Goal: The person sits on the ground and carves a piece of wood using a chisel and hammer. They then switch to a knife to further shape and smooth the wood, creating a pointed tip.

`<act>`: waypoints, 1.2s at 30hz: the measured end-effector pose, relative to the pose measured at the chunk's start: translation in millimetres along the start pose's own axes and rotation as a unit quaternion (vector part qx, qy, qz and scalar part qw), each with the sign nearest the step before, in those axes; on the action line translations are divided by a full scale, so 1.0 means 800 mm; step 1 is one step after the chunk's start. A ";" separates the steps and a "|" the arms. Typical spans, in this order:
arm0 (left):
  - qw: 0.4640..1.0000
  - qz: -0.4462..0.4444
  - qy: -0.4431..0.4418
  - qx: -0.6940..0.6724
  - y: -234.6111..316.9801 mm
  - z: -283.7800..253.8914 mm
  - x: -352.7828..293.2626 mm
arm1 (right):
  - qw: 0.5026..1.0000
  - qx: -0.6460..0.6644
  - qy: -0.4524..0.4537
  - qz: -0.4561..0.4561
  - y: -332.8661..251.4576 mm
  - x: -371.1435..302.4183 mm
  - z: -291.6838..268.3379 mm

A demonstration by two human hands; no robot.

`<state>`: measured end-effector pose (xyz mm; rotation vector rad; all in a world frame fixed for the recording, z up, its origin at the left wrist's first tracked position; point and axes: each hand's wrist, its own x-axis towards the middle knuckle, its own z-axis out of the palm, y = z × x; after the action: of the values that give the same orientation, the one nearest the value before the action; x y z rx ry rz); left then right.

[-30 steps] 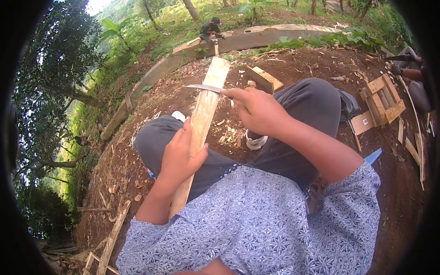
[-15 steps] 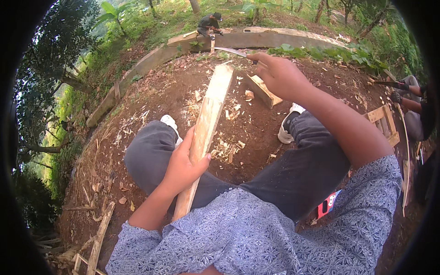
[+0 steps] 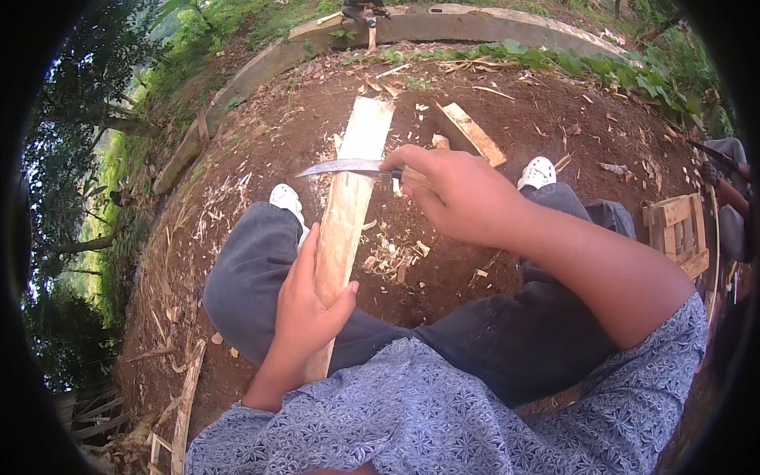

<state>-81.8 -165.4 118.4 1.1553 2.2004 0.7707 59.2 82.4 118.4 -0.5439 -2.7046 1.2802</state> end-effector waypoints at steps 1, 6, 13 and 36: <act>1.000 0.006 -0.001 -0.005 0.001 0.001 0.001 | 0.999 -0.014 0.043 0.027 0.008 0.003 -0.008; 0.999 0.034 0.002 -0.025 0.003 -0.001 -0.004 | 0.980 -0.048 0.169 0.098 0.044 0.003 -0.038; 0.999 0.027 -0.012 -0.043 0.002 -0.005 -0.011 | 0.961 0.165 0.163 0.154 0.016 -0.004 -0.051; 0.982 0.047 0.020 -0.182 -0.025 0.016 -0.022 | 0.993 0.059 0.034 0.092 0.001 -0.006 -0.061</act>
<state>-75.1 -186.8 98.7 1.0687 1.9365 1.1884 75.9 117.1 149.2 -0.8221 -2.5536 1.4248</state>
